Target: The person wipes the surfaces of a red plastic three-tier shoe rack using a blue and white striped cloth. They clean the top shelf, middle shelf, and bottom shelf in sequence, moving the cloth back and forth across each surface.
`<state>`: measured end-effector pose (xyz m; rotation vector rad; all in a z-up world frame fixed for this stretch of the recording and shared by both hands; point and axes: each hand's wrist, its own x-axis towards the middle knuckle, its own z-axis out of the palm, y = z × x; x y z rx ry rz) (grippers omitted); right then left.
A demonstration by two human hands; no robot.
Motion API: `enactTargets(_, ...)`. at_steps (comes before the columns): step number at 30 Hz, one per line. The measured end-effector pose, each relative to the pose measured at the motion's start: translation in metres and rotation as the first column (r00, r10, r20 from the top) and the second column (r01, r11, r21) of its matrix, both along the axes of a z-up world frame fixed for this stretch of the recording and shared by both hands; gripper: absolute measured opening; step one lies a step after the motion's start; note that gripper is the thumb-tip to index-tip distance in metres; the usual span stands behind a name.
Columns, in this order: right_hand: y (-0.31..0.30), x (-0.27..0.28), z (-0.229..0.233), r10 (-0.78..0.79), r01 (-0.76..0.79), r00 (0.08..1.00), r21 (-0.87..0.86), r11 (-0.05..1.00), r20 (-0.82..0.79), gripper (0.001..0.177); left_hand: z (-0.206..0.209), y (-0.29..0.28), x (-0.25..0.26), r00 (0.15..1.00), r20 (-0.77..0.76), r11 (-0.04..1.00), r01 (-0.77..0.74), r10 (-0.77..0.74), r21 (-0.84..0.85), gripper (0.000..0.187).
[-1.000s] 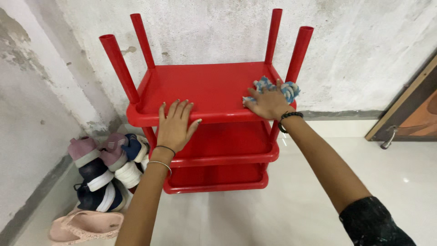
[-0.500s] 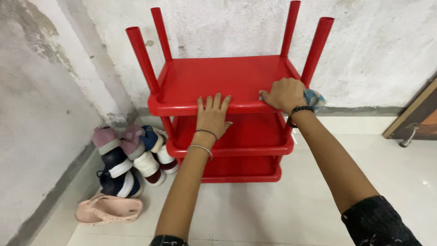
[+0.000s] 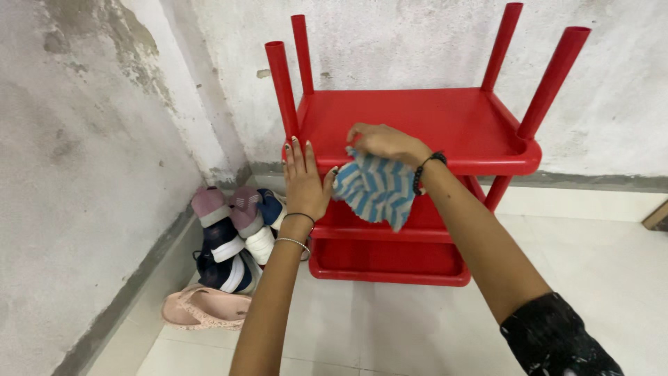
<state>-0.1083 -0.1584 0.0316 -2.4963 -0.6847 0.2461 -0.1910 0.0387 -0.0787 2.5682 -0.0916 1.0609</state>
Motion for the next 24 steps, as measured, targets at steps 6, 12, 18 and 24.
enactTargets(6,0.07,-0.019,-0.008,0.448,-0.464,0.883,0.408,0.786,0.142,0.055,0.008,0.029,-0.019,0.971,-0.095,0.908,0.166,-0.217,-0.384,0.066)
enactTargets(12,0.076,0.004,-0.021,0.288,-0.29,0.957,0.242,0.926,0.045,0.043,0.013,0.03,-0.025,0.981,0.064,0.982,0.187,-0.185,-0.031,0.071)
enactTargets(18,0.047,-0.011,-0.035,0.241,-0.35,0.86,0.175,0.92,0.45,0.033,0.02,0.011,-0.025,0.995,0.103,0.977,-0.031,0.009,0.211,0.055)
enactTargets(24,-0.006,-0.023,-0.035,0.066,-0.101,0.768,0.018,0.995,0.637,0.034,0.04,-0.048,-0.005,0.963,0.265,0.975,-0.1,0.045,0.2,0.033)
